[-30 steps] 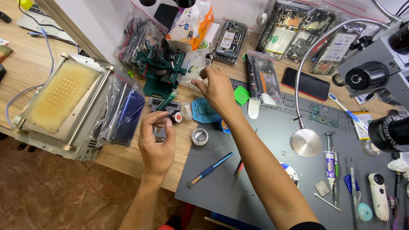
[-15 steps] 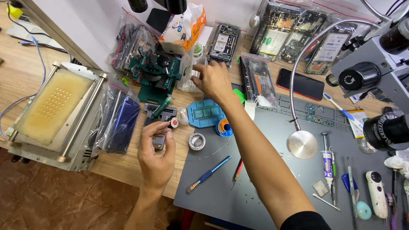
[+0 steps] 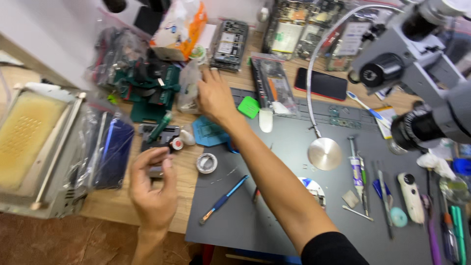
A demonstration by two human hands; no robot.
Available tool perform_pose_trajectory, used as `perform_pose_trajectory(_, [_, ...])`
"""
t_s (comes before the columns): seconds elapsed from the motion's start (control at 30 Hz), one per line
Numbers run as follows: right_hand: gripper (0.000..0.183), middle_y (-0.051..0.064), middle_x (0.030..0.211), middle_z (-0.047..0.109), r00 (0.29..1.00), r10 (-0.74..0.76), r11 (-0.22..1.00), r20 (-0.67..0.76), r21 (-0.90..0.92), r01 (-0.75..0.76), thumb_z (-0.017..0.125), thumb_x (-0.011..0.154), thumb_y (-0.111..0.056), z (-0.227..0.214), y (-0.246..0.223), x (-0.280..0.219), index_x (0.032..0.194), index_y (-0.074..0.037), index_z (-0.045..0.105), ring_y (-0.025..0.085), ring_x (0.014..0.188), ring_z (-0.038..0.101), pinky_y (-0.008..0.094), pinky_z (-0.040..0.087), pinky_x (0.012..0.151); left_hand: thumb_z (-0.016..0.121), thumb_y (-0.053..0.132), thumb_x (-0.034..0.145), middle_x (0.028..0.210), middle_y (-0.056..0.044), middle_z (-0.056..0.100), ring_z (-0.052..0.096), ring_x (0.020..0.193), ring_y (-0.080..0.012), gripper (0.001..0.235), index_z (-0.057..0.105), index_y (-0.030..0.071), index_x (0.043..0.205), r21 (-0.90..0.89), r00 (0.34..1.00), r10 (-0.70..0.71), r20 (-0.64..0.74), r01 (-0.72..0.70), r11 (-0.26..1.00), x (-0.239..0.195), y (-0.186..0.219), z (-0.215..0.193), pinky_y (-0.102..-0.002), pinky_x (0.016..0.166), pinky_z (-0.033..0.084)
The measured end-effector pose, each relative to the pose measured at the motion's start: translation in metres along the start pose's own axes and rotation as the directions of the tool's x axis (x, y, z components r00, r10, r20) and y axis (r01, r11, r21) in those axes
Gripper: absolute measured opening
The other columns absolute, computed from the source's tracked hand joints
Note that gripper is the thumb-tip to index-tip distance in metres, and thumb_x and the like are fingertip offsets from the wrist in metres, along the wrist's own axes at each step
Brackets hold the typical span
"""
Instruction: The person opens a drawer to retrieve a tool, then uses a hot air gun to heat a small circuit board mounted on a circular holder. They use tweezers to adjust components on the board and a cotton swab to clean the surface. Finally, they wipe the work area with a cloth.
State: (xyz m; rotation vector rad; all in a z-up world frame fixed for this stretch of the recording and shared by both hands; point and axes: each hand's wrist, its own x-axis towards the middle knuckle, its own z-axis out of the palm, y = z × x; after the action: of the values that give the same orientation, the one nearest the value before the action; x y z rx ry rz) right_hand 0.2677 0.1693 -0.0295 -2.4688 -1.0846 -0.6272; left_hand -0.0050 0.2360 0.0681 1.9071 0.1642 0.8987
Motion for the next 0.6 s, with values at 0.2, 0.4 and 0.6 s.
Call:
perform_pose_trajectory(0.2, [0.022,0.028,0.082,0.073,0.879,0.474,0.823,0.045,0.333,-0.46,0.055,0.087,-0.024,-0.025,-0.018,0.006,0.089,-0.003,0.064,0.056,0.08,0.065,0.067,0.044,0.072,0.055,-0.015,0.111,0.125,-0.029,0.06,0.067,0.101,-0.0327,0.018,0.051,-0.014,0.129,-0.039,1.0,0.0,-0.011,0.0,0.999,-0.012,0.009,0.014,-0.038,0.1,0.056])
perform_pose_trajectory(0.4, [0.028,0.023,0.097,0.076,0.799,0.531,0.783,0.281,0.197,-0.59,0.05,0.086,-0.017,-0.041,-0.022,-0.015,0.095,-0.004,0.073,0.05,0.088,0.071,0.061,0.053,0.072,0.053,-0.019,0.117,0.126,-0.035,0.06,0.067,0.101,-0.0385,0.016,0.049,-0.018,0.133,-0.008,0.999,0.036,0.008,-0.036,0.999,-0.025,0.01,0.021,-0.041,0.1,0.055])
perform_pose_trajectory(0.6, [0.026,0.019,0.103,0.055,0.918,0.328,0.844,0.222,0.367,-0.39,0.052,0.088,0.007,-0.183,-0.066,-0.132,0.11,-0.001,0.062,0.042,0.091,0.059,0.055,0.047,0.068,0.046,-0.015,0.123,0.131,-0.039,0.058,0.067,0.109,-0.043,0.013,0.044,-0.018,0.136,-0.012,0.998,0.032,0.05,-0.031,0.999,-0.046,0.016,0.037,-0.046,0.108,0.057])
